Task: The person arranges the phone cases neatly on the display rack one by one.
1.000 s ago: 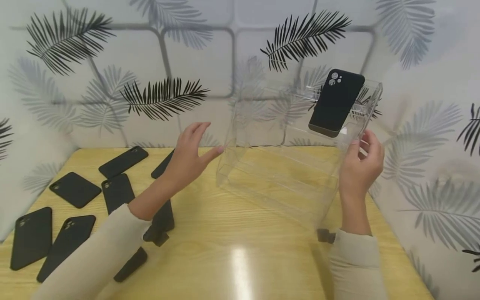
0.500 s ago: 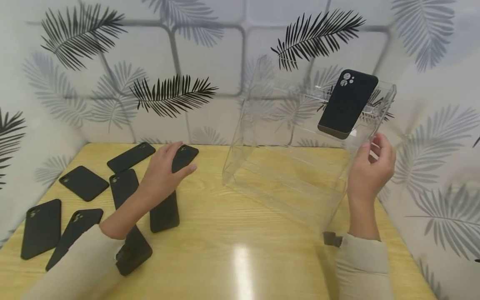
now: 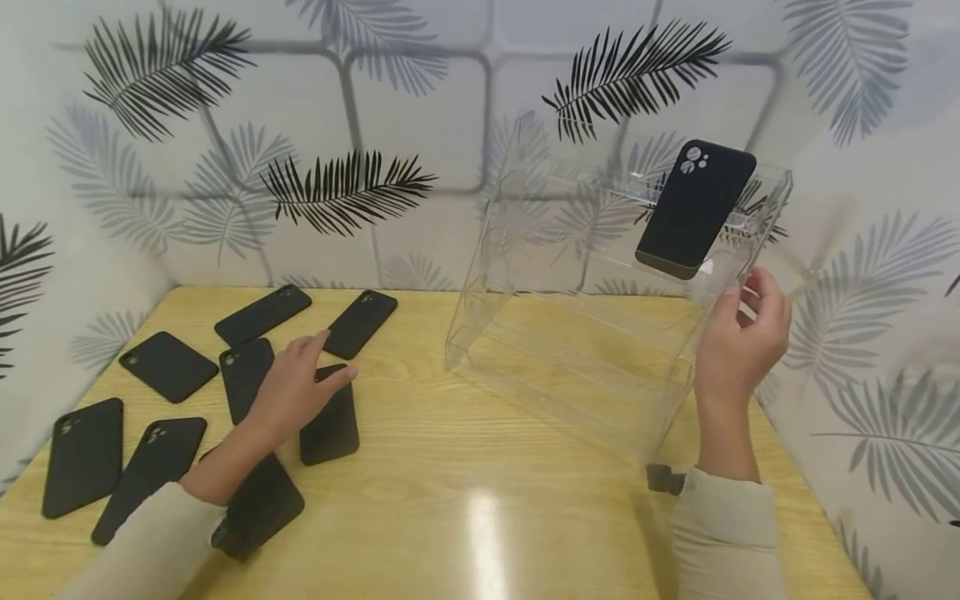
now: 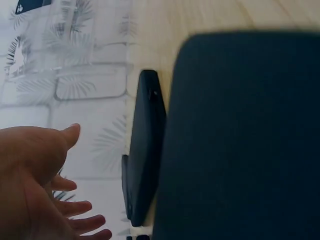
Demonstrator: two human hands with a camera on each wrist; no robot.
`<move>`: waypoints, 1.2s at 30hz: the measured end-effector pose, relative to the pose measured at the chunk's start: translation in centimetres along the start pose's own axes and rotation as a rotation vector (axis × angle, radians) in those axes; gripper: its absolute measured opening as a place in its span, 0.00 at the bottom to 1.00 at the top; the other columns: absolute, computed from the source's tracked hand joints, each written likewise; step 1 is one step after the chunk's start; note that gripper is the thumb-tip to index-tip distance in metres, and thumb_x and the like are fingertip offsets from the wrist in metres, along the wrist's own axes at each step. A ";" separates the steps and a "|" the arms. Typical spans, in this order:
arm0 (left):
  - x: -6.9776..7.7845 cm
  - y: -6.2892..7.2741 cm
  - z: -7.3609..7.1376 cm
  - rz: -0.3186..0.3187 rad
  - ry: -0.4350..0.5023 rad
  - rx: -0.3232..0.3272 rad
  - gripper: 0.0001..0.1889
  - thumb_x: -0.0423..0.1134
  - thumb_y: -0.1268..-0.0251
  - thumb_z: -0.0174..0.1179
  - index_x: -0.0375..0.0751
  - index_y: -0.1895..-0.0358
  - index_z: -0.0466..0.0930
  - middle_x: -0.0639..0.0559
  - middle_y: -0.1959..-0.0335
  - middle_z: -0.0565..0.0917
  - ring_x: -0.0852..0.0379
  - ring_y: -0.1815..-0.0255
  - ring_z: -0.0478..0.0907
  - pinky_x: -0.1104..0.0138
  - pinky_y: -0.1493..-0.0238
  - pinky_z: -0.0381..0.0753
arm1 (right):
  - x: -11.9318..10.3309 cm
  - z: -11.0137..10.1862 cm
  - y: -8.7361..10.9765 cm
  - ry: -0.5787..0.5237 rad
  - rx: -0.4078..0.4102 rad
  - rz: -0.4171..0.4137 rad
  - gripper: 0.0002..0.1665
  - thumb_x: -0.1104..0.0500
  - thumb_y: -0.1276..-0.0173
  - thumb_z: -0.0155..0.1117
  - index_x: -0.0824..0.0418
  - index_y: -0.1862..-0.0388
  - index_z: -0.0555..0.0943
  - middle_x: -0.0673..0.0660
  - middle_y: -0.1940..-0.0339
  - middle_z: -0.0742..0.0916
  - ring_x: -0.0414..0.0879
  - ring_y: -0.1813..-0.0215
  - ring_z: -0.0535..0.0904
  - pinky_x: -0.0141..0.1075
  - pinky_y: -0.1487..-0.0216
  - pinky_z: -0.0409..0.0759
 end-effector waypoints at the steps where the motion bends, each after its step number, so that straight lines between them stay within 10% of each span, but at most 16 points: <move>1: -0.4 -0.1 0.1 -0.010 -0.015 -0.015 0.43 0.60 0.28 0.57 0.36 0.21 0.54 0.31 0.25 0.61 0.28 0.27 0.61 0.34 0.34 0.66 | 0.0 0.0 0.0 0.002 0.002 -0.004 0.17 0.57 0.26 0.59 0.50 0.40 0.83 0.37 0.53 0.80 0.33 0.47 0.79 0.28 0.46 0.76; 13: -1.7 -0.3 0.8 -0.055 -0.124 -0.205 0.41 0.58 0.26 0.55 0.28 0.24 0.60 0.26 0.27 0.64 0.24 0.27 0.58 0.35 0.35 0.68 | -0.9 0.1 0.5 0.015 0.011 -0.002 0.18 0.58 0.25 0.57 0.53 0.39 0.82 0.36 0.54 0.79 0.32 0.48 0.78 0.28 0.46 0.75; 36: 0.5 -0.8 3.1 0.008 -0.170 -0.333 0.46 0.61 0.30 0.58 0.30 0.23 0.57 0.24 0.25 0.58 0.25 0.24 0.54 0.38 0.32 0.66 | -0.2 0.0 0.2 0.026 0.009 -0.002 0.18 0.56 0.25 0.58 0.51 0.39 0.82 0.39 0.51 0.81 0.31 0.48 0.77 0.28 0.46 0.75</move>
Point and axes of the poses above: each hand's wrist, its own y-axis away from the middle knuckle, its own z-axis out of the palm, x = y × z, the point moved 2 cm from there along -y, towards the middle knuckle
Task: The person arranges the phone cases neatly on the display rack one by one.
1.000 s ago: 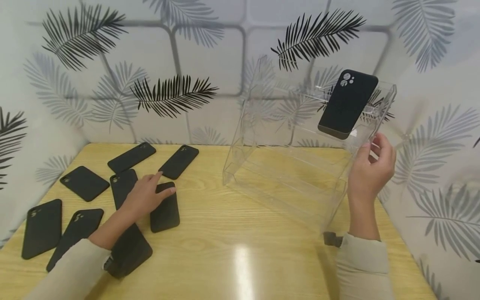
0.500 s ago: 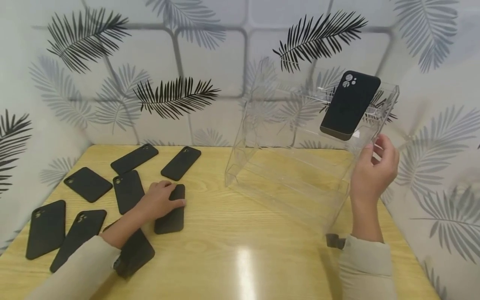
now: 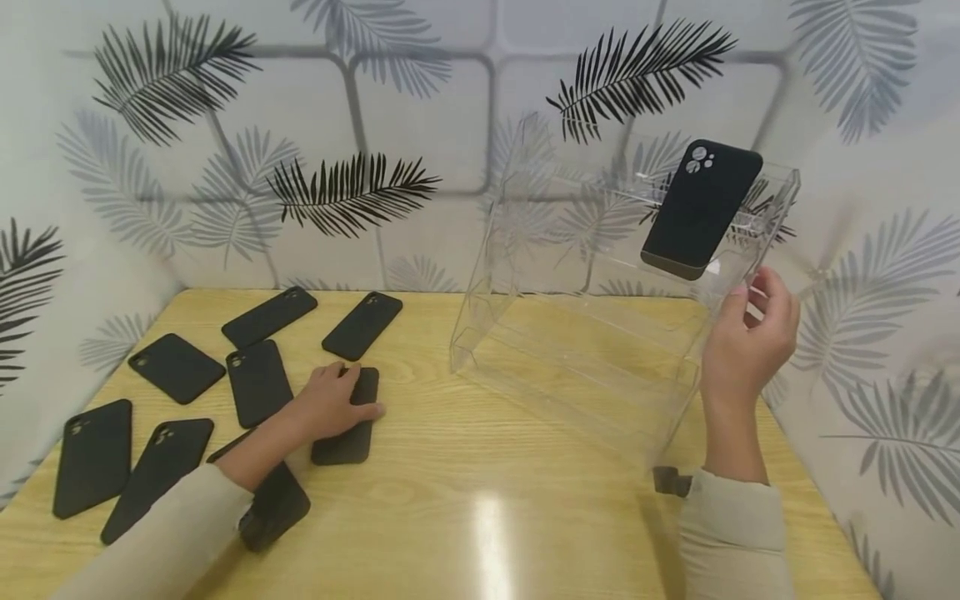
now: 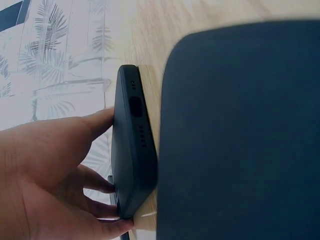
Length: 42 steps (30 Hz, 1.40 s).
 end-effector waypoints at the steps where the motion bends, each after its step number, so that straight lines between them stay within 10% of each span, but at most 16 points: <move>1: 0.1 0.0 0.0 -0.002 -0.003 0.003 0.46 0.61 0.30 0.59 0.29 0.23 0.57 0.24 0.25 0.58 0.25 0.25 0.54 0.38 0.32 0.67 | 0.0 0.0 0.0 0.001 0.001 -0.005 0.18 0.56 0.25 0.58 0.51 0.39 0.82 0.39 0.51 0.81 0.31 0.48 0.78 0.28 0.46 0.75; 23: 1.6 -0.2 0.1 0.095 0.177 0.265 0.26 0.46 0.32 0.61 0.40 0.34 0.73 0.34 0.34 0.64 0.35 0.39 0.65 0.46 0.45 0.74 | 0.1 0.0 -0.1 -0.018 0.003 -0.019 0.17 0.57 0.26 0.58 0.50 0.41 0.83 0.38 0.53 0.80 0.31 0.49 0.78 0.27 0.48 0.75; 42: 3.5 0.2 -1.6 0.222 0.202 0.435 0.26 0.46 0.32 0.64 0.41 0.34 0.77 0.38 0.32 0.70 0.37 0.33 0.68 0.45 0.36 0.72 | -0.2 -0.1 0.0 -0.018 -0.007 -0.032 0.17 0.56 0.25 0.58 0.50 0.41 0.83 0.34 0.55 0.78 0.31 0.49 0.77 0.27 0.49 0.75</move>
Point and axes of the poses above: each hand's wrist, its own y-axis away from the middle knuckle, its own z-axis out of the palm, x = y × z, the point moved 2 cm from there along -y, towards the middle knuckle
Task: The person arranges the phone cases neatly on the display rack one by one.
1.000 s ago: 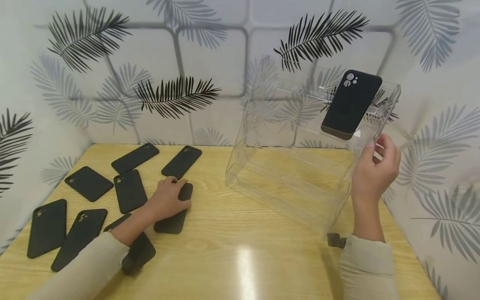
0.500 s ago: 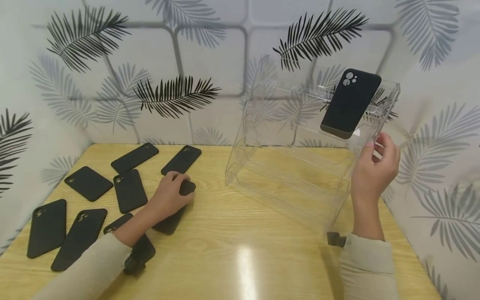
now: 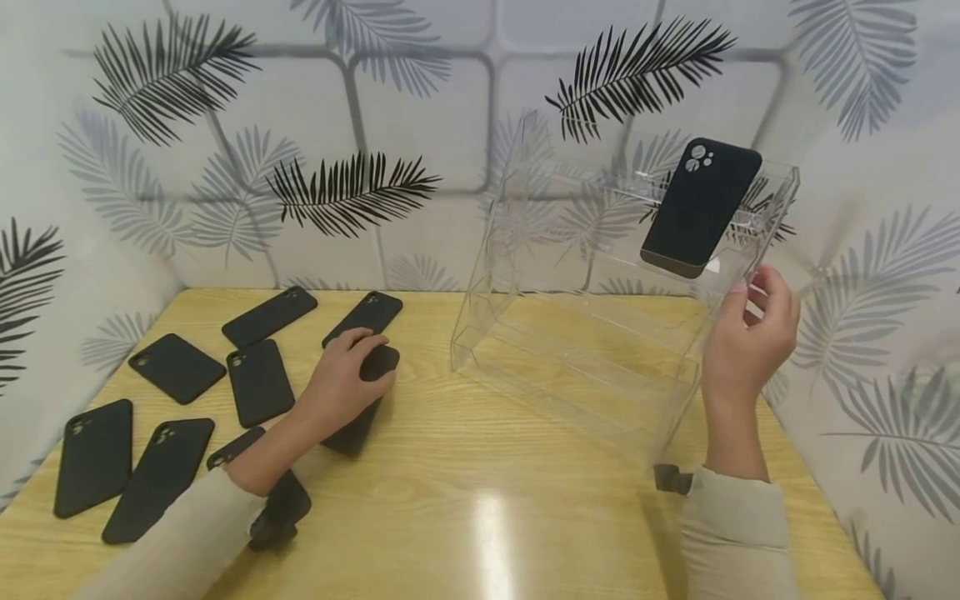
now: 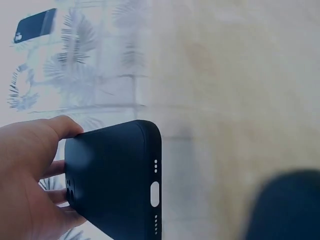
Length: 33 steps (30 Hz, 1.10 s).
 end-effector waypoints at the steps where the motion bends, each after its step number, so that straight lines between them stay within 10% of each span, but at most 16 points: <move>1: 0.4 -0.2 -0.2 -0.001 0.008 0.007 0.26 0.47 0.32 0.64 0.41 0.34 0.76 0.38 0.32 0.70 0.37 0.32 0.67 0.45 0.36 0.72 | 0.0 0.0 0.0 0.001 0.000 -0.005 0.17 0.56 0.25 0.58 0.50 0.41 0.83 0.34 0.55 0.78 0.31 0.50 0.77 0.27 0.49 0.75; 33: 15.9 -11.8 -1.7 0.371 0.125 0.203 0.26 0.47 0.29 0.62 0.44 0.31 0.75 0.40 0.29 0.68 0.41 0.29 0.66 0.55 0.36 0.75 | 0.3 0.0 -0.2 0.008 0.000 0.015 0.17 0.57 0.25 0.58 0.50 0.40 0.83 0.36 0.53 0.79 0.32 0.48 0.78 0.27 0.47 0.75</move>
Point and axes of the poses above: each hand's wrist, its own y-axis away from the middle knuckle, its own z-axis out of the palm, x = y × z, the point moved 2 cm from there along -y, towards the middle knuckle
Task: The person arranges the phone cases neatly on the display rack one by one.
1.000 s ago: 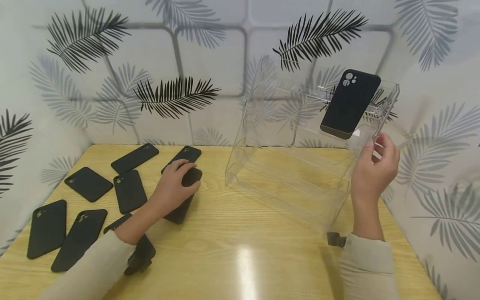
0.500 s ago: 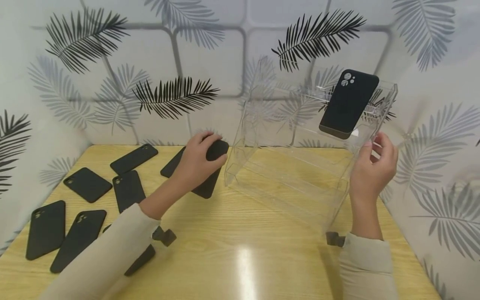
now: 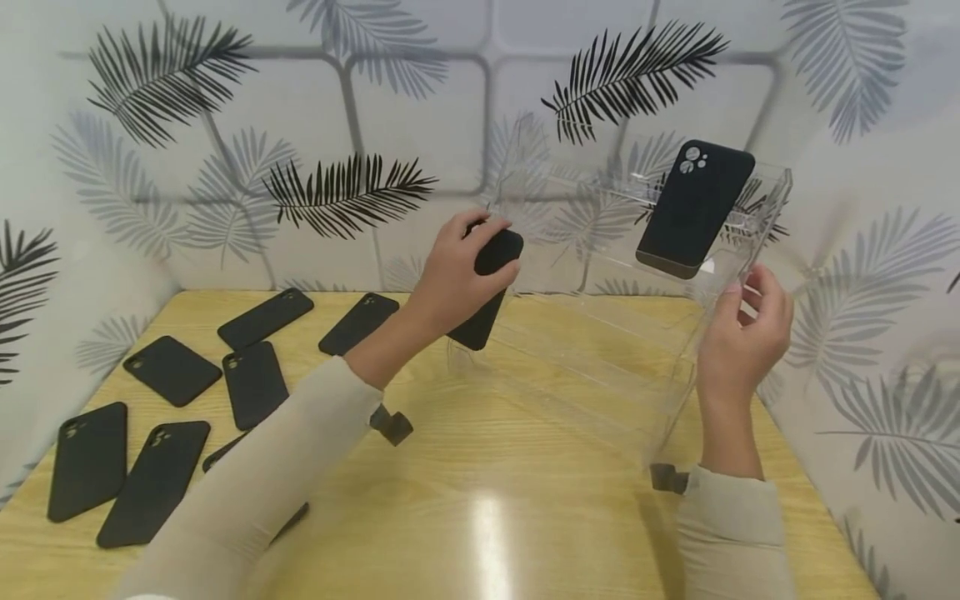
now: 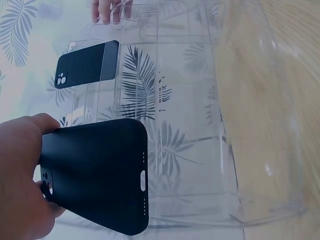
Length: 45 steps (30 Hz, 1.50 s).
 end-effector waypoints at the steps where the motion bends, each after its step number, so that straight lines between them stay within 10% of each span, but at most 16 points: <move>1: 0.2 -0.5 0.2 0.005 -0.001 0.004 0.26 0.47 0.29 0.61 0.44 0.31 0.75 0.40 0.30 0.68 0.41 0.30 0.66 0.56 0.36 0.75 | 0.0 0.0 0.0 -0.004 0.001 0.002 0.17 0.57 0.25 0.58 0.49 0.41 0.83 0.36 0.53 0.79 0.32 0.48 0.78 0.27 0.47 0.75; 25: 6.1 -11.6 2.9 0.047 0.013 0.187 0.28 0.52 0.25 0.57 0.46 0.27 0.69 0.45 0.26 0.63 0.54 0.24 0.59 0.73 0.26 0.58 | 0.1 0.1 0.0 0.005 -0.003 -0.026 0.17 0.57 0.25 0.57 0.50 0.41 0.83 0.34 0.55 0.78 0.31 0.49 0.78 0.27 0.48 0.76; 45: 8.2 -14.5 6.3 0.060 -0.022 0.122 0.30 0.54 0.22 0.52 0.46 0.24 0.62 0.44 0.23 0.56 0.55 0.21 0.53 0.75 0.23 0.50 | -0.1 0.1 0.0 -0.007 -0.016 -0.021 0.18 0.57 0.25 0.57 0.51 0.40 0.82 0.36 0.53 0.78 0.32 0.48 0.78 0.27 0.48 0.75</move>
Point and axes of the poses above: each hand's wrist, its own y-axis away from the middle knuckle, its own z-axis out of the palm, x = y × z, the point moved 2 cm from there along -y, towards the middle knuckle
